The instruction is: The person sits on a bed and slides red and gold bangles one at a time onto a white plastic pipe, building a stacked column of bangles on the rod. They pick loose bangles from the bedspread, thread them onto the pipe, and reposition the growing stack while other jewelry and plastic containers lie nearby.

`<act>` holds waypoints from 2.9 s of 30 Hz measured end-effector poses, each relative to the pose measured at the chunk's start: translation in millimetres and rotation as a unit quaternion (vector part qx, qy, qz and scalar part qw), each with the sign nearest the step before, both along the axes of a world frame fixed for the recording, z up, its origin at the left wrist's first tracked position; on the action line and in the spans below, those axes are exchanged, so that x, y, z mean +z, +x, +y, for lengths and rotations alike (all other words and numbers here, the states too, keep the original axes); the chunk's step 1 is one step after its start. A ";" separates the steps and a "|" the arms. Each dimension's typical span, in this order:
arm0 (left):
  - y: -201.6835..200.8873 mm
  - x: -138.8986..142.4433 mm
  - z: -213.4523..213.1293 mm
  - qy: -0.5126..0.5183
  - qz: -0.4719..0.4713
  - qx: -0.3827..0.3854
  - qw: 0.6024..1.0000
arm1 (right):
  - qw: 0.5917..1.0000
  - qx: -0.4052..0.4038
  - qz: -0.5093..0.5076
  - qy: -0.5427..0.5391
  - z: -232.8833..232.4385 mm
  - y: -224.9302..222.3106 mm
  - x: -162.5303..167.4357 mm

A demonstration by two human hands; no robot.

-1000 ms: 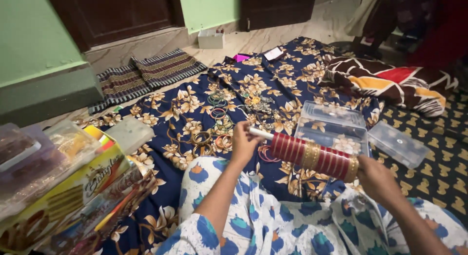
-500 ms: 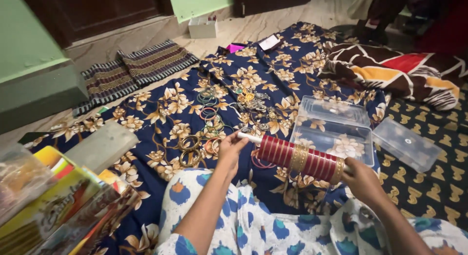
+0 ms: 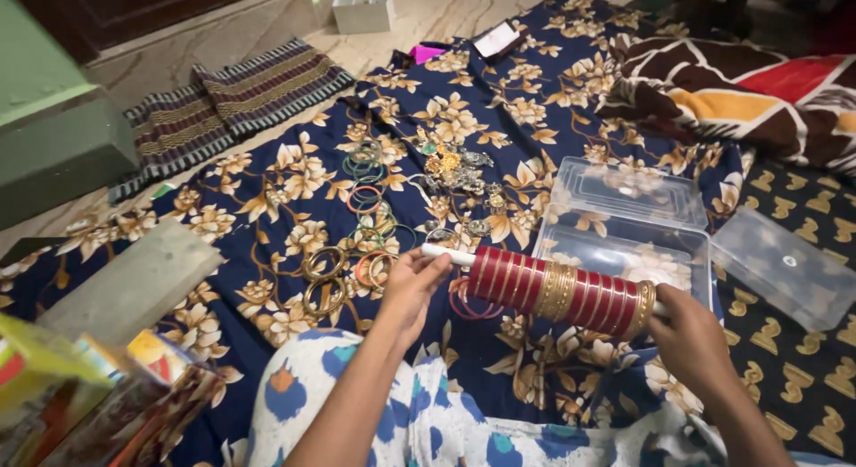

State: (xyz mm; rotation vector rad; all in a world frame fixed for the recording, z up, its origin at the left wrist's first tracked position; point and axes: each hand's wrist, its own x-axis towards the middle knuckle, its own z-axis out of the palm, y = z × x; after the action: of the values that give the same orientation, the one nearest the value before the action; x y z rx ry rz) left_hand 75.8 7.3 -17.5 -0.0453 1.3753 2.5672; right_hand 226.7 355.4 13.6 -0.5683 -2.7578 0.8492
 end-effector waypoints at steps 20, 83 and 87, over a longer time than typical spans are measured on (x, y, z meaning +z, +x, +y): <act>40.1 39.5 4.0 -0.686 0.329 -0.008 0.649 | 0.999 0.008 0.014 -0.043 -6.2 8.7 24.9; 15.4 34.9 -35.0 -0.694 0.234 0.096 0.674 | 0.967 0.059 -0.231 -0.085 -35.7 2.5 7.6; 17.7 33.9 -31.7 -0.693 0.284 0.115 0.653 | 0.957 -0.027 0.014 -0.288 -22.1 1.9 18.5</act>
State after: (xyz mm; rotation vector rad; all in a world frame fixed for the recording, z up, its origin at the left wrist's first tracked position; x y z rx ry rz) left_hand 93.5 -24.4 16.4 0.3735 3.3359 0.9348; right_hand 228.7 333.3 32.1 -0.7094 -2.4311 1.6446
